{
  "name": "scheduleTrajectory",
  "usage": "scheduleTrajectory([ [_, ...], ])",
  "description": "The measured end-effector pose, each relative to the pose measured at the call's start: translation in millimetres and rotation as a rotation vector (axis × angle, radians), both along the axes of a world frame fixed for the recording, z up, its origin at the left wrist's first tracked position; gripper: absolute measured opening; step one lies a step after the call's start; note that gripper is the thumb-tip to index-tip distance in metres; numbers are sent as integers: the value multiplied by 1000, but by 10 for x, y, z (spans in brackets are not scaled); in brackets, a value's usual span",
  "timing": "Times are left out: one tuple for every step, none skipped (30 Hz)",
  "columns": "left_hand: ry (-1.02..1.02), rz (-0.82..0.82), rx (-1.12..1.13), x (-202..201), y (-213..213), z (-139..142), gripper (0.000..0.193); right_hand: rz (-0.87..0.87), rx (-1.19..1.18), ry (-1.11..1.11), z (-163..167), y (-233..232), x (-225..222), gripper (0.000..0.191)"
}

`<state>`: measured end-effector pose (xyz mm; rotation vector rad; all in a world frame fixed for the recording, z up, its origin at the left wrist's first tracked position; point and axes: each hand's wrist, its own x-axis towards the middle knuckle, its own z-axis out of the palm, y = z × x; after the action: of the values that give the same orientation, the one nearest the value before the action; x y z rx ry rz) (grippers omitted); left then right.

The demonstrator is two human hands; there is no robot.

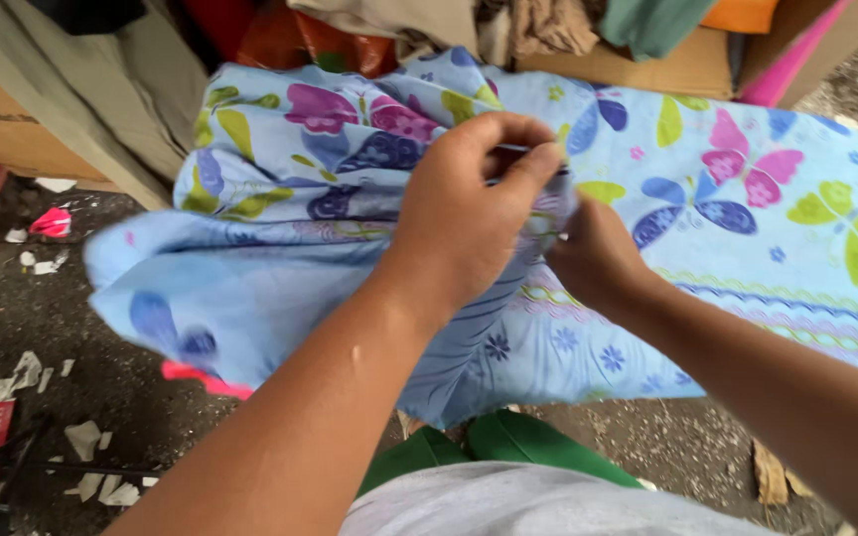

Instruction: The person folds and sets aside clothes and fabric on a cushioned bench, wraps an item with cloth and tape, then packs felt flower decorations into a cardboard box and arranges them in a black fabric bag. At the end they cut pink material with scissors over a plastic bag on a cluttered table.

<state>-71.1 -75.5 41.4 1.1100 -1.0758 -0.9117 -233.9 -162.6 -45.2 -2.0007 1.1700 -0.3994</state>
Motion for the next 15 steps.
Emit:
scheduleTrajectory([
  [-7,-33,-39,-102,-32,-2,18,139,-102,-67,-63,-24,-106,23],
  [-10,-71,-80,-244,-70,-17,19,272,-207,-130,-119,-32,-234,19],
  [58,-140,-67,-445,-136,-24,20,202,-120,-357,-174,-21,-350,22],
  [120,-210,-51,-661,-208,-25,21,133,-35,-591,-245,14,-427,24],
  [189,-279,-37,-835,-260,-36,21,66,47,-818,-292,27,-512,26],
  [182,-252,-22,-927,-284,-64,22,5,188,-926,-338,16,-563,25],
  [175,-227,-9,-1014,-308,-81,22,-57,327,-1033,-369,-4,-628,24],
  [167,-205,6,-1100,-322,-88,23,-122,467,-1141,-387,-23,-719,23],
  [117,-203,36,-1153,-323,-98,25,-179,494,-1099,-381,-58,-849,25],
  [67,-199,66,-1167,-301,-115,27,-236,523,-1056,-344,-103,-1037,27],
  [18,-189,95,-1163,-271,-134,30,-287,557,-1013,-293,-163,-1254,29],
  [-119,-141,81,-1153,-223,-161,31,-337,592,-969,-231,-232,-1477,31],
  [-259,-95,65,-1135,-155,-200,32,-388,628,-928,-167,-299,-1690,33],
  [-399,-51,45,-1125,-98,-239,34,-537,585,-924,-83,-364,-1927,32],
  [-448,-42,44,-1127,-65,-273,34,-691,540,-915,30,-428,-2181,31],
])
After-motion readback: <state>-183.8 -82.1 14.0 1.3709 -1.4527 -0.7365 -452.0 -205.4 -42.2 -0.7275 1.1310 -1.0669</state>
